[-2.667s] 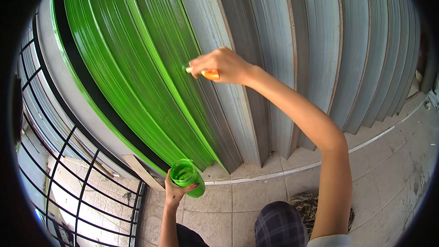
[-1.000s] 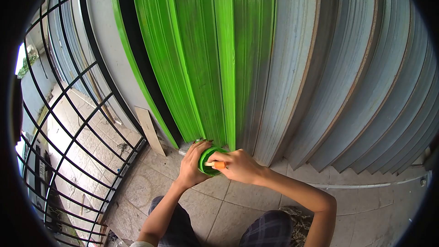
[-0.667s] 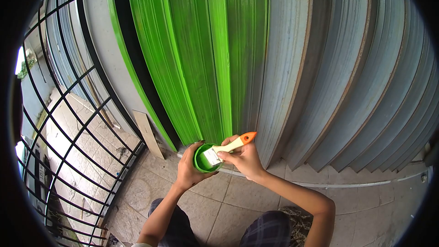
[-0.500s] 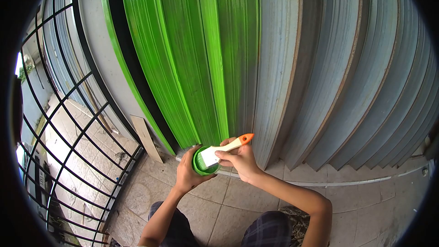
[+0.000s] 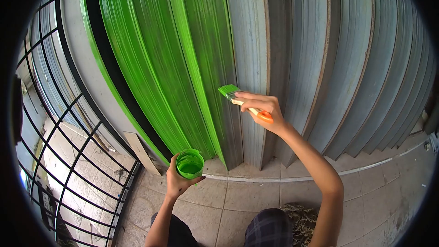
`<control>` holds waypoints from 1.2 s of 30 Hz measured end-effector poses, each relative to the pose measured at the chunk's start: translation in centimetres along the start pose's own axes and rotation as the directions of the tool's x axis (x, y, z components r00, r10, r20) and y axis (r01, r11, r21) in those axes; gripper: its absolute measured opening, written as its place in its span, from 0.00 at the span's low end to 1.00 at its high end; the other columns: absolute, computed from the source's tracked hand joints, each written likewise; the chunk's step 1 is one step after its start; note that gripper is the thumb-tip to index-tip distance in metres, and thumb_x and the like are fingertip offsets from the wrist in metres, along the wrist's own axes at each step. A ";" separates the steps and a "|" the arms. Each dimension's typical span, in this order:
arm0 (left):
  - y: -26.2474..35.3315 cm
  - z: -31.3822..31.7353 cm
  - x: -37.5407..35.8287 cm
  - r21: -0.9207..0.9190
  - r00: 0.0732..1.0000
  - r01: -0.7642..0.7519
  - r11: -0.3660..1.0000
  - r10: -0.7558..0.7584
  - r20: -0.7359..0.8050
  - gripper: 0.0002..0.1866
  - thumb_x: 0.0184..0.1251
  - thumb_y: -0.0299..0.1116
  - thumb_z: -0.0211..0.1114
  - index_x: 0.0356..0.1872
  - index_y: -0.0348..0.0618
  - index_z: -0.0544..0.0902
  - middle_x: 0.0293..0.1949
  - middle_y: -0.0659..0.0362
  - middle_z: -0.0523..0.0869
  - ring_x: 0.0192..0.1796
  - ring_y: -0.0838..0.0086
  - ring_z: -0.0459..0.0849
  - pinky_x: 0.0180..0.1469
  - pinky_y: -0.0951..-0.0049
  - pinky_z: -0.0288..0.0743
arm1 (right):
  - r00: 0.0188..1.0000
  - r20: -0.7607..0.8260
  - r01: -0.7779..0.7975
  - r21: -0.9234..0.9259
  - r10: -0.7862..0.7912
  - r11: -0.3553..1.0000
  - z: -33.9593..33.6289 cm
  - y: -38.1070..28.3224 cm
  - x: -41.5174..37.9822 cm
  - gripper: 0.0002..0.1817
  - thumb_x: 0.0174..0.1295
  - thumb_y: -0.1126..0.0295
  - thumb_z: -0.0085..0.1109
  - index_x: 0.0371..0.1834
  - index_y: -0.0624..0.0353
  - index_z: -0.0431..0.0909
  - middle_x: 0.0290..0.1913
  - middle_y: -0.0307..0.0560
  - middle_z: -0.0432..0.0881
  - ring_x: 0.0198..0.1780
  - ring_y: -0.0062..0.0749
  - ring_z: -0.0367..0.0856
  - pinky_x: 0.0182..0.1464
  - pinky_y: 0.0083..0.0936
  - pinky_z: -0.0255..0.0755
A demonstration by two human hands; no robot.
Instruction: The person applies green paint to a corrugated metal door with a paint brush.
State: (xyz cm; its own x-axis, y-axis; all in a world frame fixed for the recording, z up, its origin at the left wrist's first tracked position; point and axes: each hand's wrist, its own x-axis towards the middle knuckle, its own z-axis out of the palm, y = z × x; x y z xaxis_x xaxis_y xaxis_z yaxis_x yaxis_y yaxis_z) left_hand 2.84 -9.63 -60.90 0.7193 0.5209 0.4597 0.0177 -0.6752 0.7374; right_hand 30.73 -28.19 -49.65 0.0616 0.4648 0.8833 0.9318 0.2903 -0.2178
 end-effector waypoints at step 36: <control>-0.3 0.2 0.1 -0.071 0.998 0.035 0.997 -0.031 0.050 0.47 0.32 0.33 0.86 0.58 0.33 0.69 0.50 0.51 0.83 0.53 0.67 0.83 0.59 0.67 0.75 | 0.905 0.180 0.421 -0.261 -0.385 0.869 -0.1 2.2 8.3 0.02 0.54 0.75 0.61 0.26 0.56 0.81 0.53 0.45 0.84 0.47 0.35 0.87 0.41 0.24 0.85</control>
State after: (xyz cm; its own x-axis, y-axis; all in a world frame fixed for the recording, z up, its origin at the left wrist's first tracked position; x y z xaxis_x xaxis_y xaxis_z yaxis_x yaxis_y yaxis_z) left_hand 3.04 -9.48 -61.12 0.7519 0.5152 0.4113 -0.0066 -0.6180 0.7861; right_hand 33.38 -23.79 -42.77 -0.3668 0.4596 0.8089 0.9289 0.2292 0.2910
